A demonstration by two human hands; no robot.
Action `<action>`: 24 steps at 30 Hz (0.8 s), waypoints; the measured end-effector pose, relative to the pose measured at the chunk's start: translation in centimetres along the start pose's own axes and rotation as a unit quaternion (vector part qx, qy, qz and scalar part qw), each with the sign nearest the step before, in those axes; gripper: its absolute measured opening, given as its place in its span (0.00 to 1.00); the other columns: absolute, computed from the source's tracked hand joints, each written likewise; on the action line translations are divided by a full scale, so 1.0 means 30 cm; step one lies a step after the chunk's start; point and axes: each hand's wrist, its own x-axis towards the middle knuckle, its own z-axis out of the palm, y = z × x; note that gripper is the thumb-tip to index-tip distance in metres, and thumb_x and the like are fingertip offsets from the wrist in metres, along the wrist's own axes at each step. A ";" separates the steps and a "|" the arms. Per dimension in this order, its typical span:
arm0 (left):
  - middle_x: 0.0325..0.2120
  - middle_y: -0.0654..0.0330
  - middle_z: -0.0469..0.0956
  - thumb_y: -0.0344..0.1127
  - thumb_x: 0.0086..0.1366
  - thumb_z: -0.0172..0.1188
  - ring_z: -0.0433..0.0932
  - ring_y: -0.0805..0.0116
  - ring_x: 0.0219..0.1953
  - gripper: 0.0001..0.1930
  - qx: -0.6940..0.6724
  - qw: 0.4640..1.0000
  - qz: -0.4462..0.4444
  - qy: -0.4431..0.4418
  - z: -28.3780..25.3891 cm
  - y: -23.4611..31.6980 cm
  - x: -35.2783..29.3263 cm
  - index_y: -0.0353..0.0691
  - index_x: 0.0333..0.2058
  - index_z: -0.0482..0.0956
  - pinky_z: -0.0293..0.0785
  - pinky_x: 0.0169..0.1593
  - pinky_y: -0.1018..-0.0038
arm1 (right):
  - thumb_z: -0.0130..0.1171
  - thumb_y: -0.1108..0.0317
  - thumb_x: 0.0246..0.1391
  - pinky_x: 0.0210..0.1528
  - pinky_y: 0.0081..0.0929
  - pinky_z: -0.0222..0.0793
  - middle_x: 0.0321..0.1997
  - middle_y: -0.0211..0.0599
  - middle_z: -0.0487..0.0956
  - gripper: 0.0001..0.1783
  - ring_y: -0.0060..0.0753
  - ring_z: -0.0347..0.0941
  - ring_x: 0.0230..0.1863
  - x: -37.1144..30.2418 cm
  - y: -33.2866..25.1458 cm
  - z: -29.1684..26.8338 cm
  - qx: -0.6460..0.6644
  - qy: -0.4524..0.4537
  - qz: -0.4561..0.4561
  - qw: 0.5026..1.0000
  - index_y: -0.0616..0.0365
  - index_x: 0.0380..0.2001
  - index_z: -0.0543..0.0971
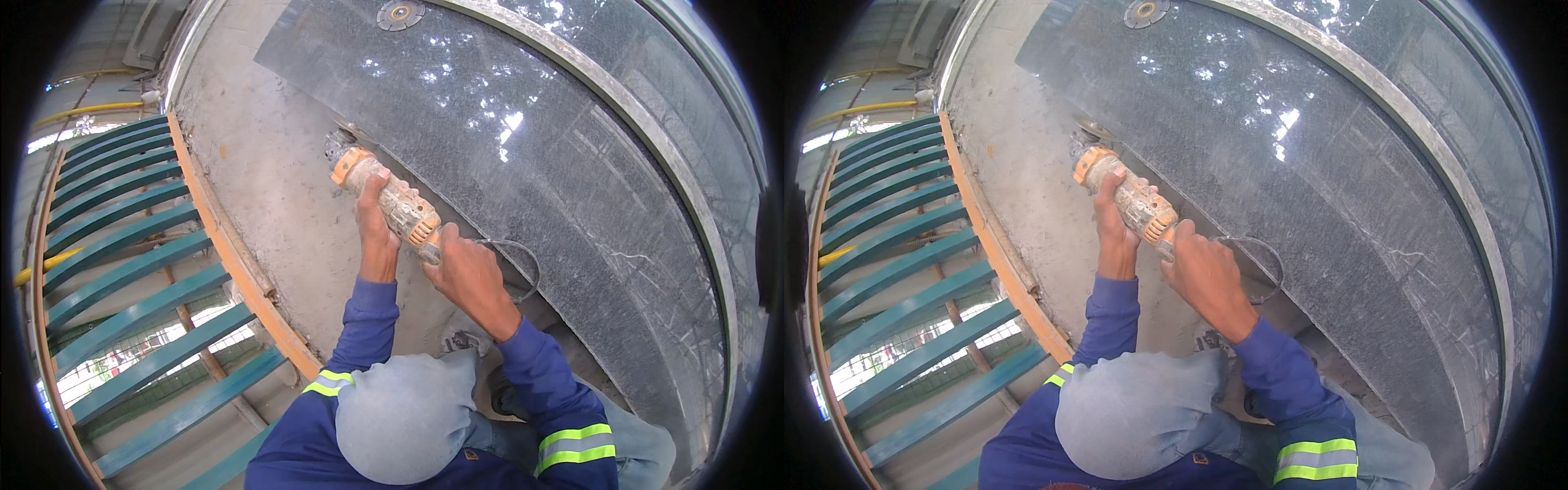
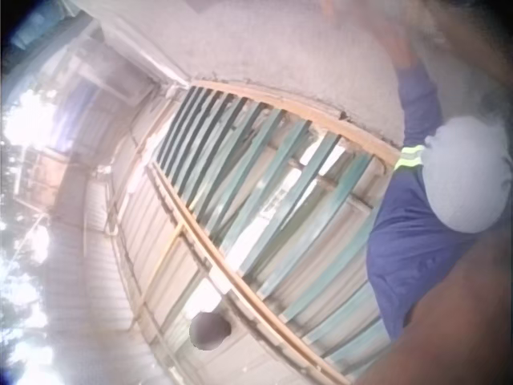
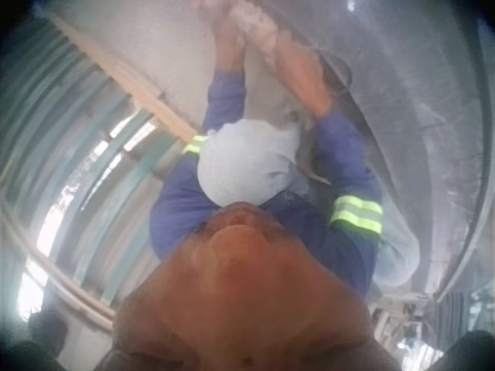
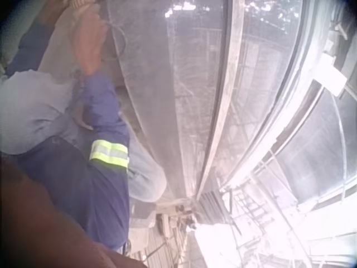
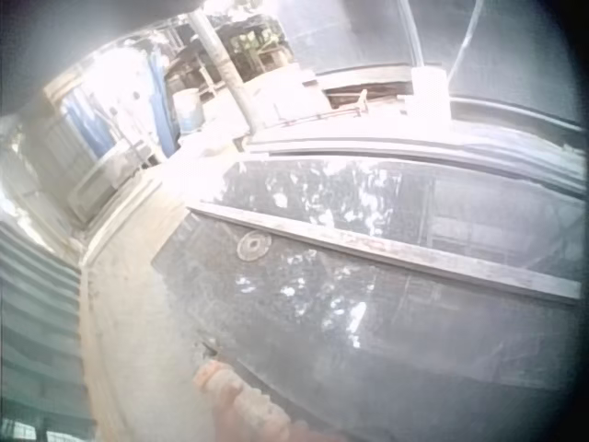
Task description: The person uses an angle grinder to cut or grind a dark stone floor surface along a curved metal trim. The worker kneels on the floor and guides the tool steadily along the edge, generating dust.
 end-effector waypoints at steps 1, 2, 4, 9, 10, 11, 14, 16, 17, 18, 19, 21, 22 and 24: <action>0.29 0.51 0.78 0.37 0.59 0.66 0.83 0.55 0.28 0.17 -0.003 1.000 -0.001 -0.002 -0.003 -0.002 0.002 0.36 0.43 0.74 0.84 0.32 0.60 | 0.71 0.61 0.50 0.34 0.52 0.77 0.28 0.62 0.81 0.24 0.64 0.82 0.33 -0.001 0.002 0.004 0.003 0.002 0.000 1.000 0.65 0.37 0.68; 0.29 0.51 0.78 0.37 0.59 0.66 0.83 0.55 0.28 0.17 -0.006 1.000 -0.002 -0.004 -0.005 -0.007 0.004 0.35 0.43 0.74 0.84 0.32 0.60 | 0.71 0.62 0.50 0.34 0.50 0.78 0.28 0.61 0.82 0.23 0.62 0.83 0.33 -0.003 0.003 0.005 -0.006 0.001 0.004 1.000 0.65 0.37 0.68; 0.29 0.50 0.78 0.37 0.59 0.66 0.83 0.55 0.28 0.17 -0.004 1.000 0.002 -0.004 0.001 -0.008 -0.002 0.35 0.43 0.74 0.84 0.32 0.60 | 0.72 0.64 0.49 0.34 0.47 0.80 0.28 0.58 0.83 0.22 0.59 0.84 0.33 -0.005 -0.003 -0.002 -0.022 -0.001 0.009 1.000 0.64 0.36 0.69; 0.31 0.50 0.78 0.39 0.60 0.65 0.83 0.55 0.30 0.19 0.007 1.000 0.004 0.008 0.014 -0.002 -0.022 0.36 0.45 0.72 0.84 0.33 0.60 | 0.71 0.61 0.50 0.34 0.49 0.79 0.28 0.60 0.82 0.24 0.62 0.83 0.33 -0.015 -0.007 -0.002 -0.008 0.001 0.007 1.000 0.64 0.37 0.68; 0.31 0.50 0.78 0.40 0.60 0.66 0.83 0.55 0.31 0.20 0.010 1.000 -0.001 -0.002 0.005 0.007 -0.016 0.36 0.46 0.71 0.84 0.34 0.59 | 0.71 0.60 0.51 0.34 0.51 0.78 0.28 0.61 0.82 0.24 0.63 0.82 0.33 -0.013 -0.006 0.003 -0.003 0.004 0.003 1.000 0.64 0.37 0.68; 0.32 0.50 0.78 0.41 0.61 0.66 0.83 0.55 0.33 0.22 0.014 1.000 -0.005 -0.013 0.000 0.012 -0.012 0.36 0.47 0.70 0.85 0.36 0.59 | 0.71 0.60 0.51 0.35 0.51 0.78 0.28 0.61 0.82 0.25 0.63 0.82 0.33 -0.012 -0.008 0.002 -0.002 0.004 0.003 1.000 0.64 0.38 0.68; 0.32 0.50 0.78 0.41 0.61 0.65 0.83 0.55 0.32 0.21 0.015 1.000 -0.011 -0.012 0.006 0.019 -0.012 0.36 0.47 0.70 0.85 0.35 0.60 | 0.71 0.60 0.51 0.35 0.51 0.78 0.28 0.61 0.82 0.25 0.63 0.82 0.33 -0.012 -0.008 0.002 0.002 0.003 0.004 1.000 0.64 0.38 0.68; 0.32 0.50 0.78 0.41 0.61 0.65 0.83 0.55 0.32 0.21 0.010 1.000 -0.010 -0.005 -0.006 0.006 -0.008 0.36 0.47 0.71 0.85 0.35 0.60 | 0.72 0.60 0.51 0.35 0.52 0.78 0.28 0.61 0.82 0.25 0.63 0.82 0.33 -0.005 -0.002 0.002 -0.004 0.000 0.008 1.000 0.64 0.38 0.68; 0.32 0.50 0.78 0.40 0.61 0.65 0.83 0.55 0.31 0.21 0.007 1.000 -0.011 -0.002 -0.012 0.001 -0.003 0.36 0.47 0.71 0.85 0.35 0.60 | 0.72 0.61 0.50 0.34 0.50 0.78 0.28 0.60 0.82 0.24 0.62 0.83 0.33 -0.002 -0.005 -0.002 -0.003 0.001 0.005 1.000 0.63 0.37 0.68; 0.31 0.50 0.78 0.40 0.61 0.65 0.83 0.55 0.31 0.19 0.004 1.000 -0.011 0.000 -0.021 0.001 0.003 0.36 0.46 0.72 0.84 0.34 0.60 | 0.72 0.62 0.50 0.33 0.48 0.79 0.28 0.59 0.82 0.23 0.60 0.83 0.32 -0.004 -0.012 -0.007 -0.002 0.003 0.001 1.000 0.63 0.37 0.68; 0.31 0.51 0.79 0.39 0.61 0.65 0.84 0.55 0.30 0.18 -0.003 1.000 -0.010 0.006 -0.012 0.003 -0.007 0.36 0.45 0.73 0.84 0.33 0.60 | 0.72 0.63 0.50 0.31 0.46 0.79 0.28 0.58 0.82 0.22 0.59 0.83 0.32 -0.008 -0.011 -0.019 -0.004 -0.001 -0.005 1.000 0.62 0.36 0.69; 0.30 0.51 0.79 0.38 0.60 0.66 0.84 0.56 0.29 0.17 -0.012 1.000 -0.006 0.006 0.017 0.004 -0.011 0.36 0.44 0.74 0.84 0.32 0.60 | 0.72 0.64 0.50 0.31 0.45 0.79 0.28 0.58 0.82 0.22 0.58 0.83 0.31 -0.008 -0.016 -0.032 -0.018 -0.006 0.004 1.000 0.62 0.36 0.69; 0.30 0.51 0.79 0.38 0.60 0.66 0.84 0.56 0.29 0.17 -0.008 1.000 -0.004 0.002 0.019 0.010 -0.021 0.36 0.44 0.74 0.84 0.32 0.60 | 0.73 0.64 0.50 0.31 0.45 0.79 0.28 0.58 0.82 0.22 0.58 0.83 0.31 -0.016 -0.018 -0.024 -0.019 -0.011 0.010 1.000 0.62 0.35 0.69; 0.30 0.51 0.79 0.39 0.60 0.66 0.84 0.56 0.29 0.18 -0.004 1.000 -0.004 0.008 0.006 0.001 -0.031 0.35 0.44 0.74 0.84 0.32 0.60 | 0.72 0.62 0.51 0.31 0.50 0.78 0.28 0.59 0.82 0.23 0.62 0.82 0.31 -0.017 0.000 -0.015 0.004 -0.014 0.004 1.000 0.63 0.37 0.68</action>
